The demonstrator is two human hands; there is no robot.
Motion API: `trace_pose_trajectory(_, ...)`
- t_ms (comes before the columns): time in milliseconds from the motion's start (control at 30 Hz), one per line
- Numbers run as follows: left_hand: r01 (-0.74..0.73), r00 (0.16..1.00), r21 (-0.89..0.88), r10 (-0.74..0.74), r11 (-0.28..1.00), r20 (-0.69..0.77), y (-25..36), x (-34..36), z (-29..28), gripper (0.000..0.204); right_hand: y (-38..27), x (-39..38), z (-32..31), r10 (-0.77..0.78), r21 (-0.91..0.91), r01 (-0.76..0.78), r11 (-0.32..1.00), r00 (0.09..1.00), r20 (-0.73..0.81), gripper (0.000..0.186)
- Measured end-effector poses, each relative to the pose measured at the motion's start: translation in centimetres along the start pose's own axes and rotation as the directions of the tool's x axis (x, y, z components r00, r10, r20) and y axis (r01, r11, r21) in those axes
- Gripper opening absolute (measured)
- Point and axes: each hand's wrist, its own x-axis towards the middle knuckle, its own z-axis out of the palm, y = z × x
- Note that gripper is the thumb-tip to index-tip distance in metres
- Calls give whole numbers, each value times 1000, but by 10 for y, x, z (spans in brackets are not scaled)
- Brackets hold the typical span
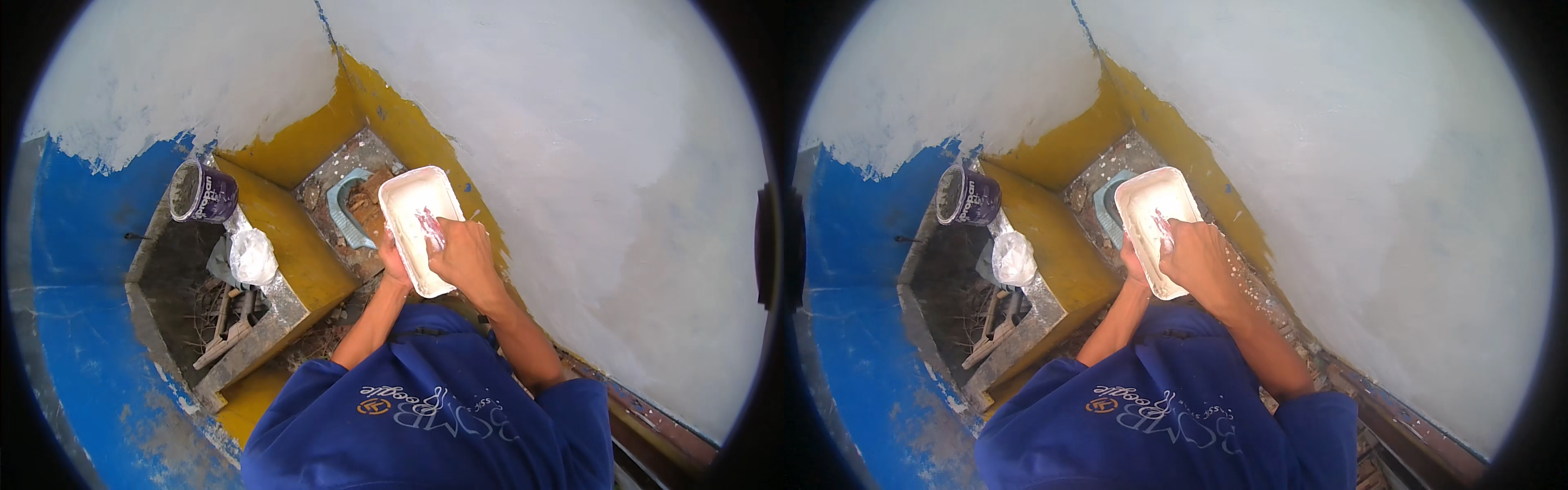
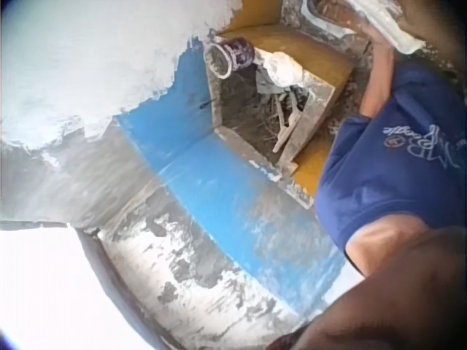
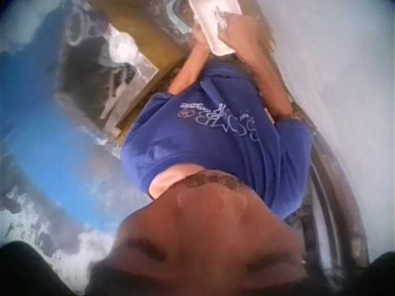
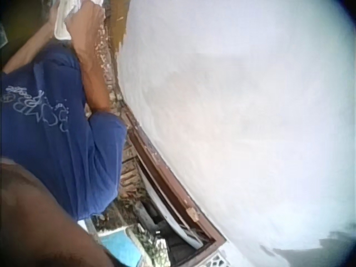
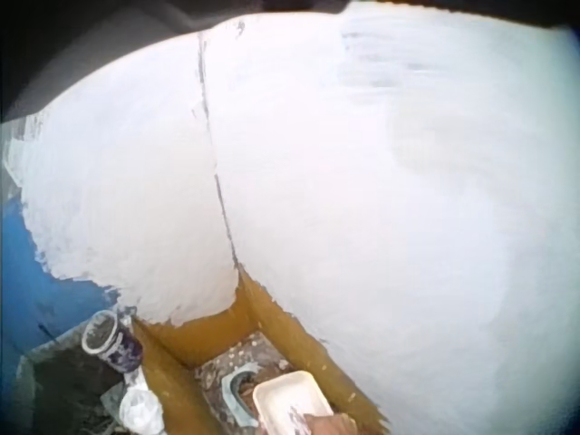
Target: The person applies white plaster to a blue and yellow wall using a putty knife, repeatedly scraping the material from a small container and spreading it across the wall surface.
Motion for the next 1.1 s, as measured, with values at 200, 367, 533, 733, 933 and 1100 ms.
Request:
trace_pose_trajectory(200,-57,998,70,58,996,-21,-22,-1,15,64,19,-6,-21,-49,101,50,994,999,-15,16)
trace_pose_trajectory(367,-60,992,-77,68,995,104,-34,-9,5,64,11,-17,-21,-139,94,134,986,989,43,15)
trace_pose_trajectory(533,-75,997,59,76,995,-6,-31,-20,39,61,24,-13,-29,-64,40,63,997,998,6,14)
trace_pose_trajectory(733,-69,997,108,72,992,-25,-23,-4,18,65,11,-2,-27,-34,-17,35,999,999,20,20)
trace_pose_trajectory(933,20,999,71,-17,997,-47,-2,24,24,63,-1,16,-12,17,94,-14,995,999,-35,18)
trace_pose_trajectory(1100,147,989,96,-146,984,-23,18,53,15,62,-2,36,0,139,178,-121,977,986,-92,18)
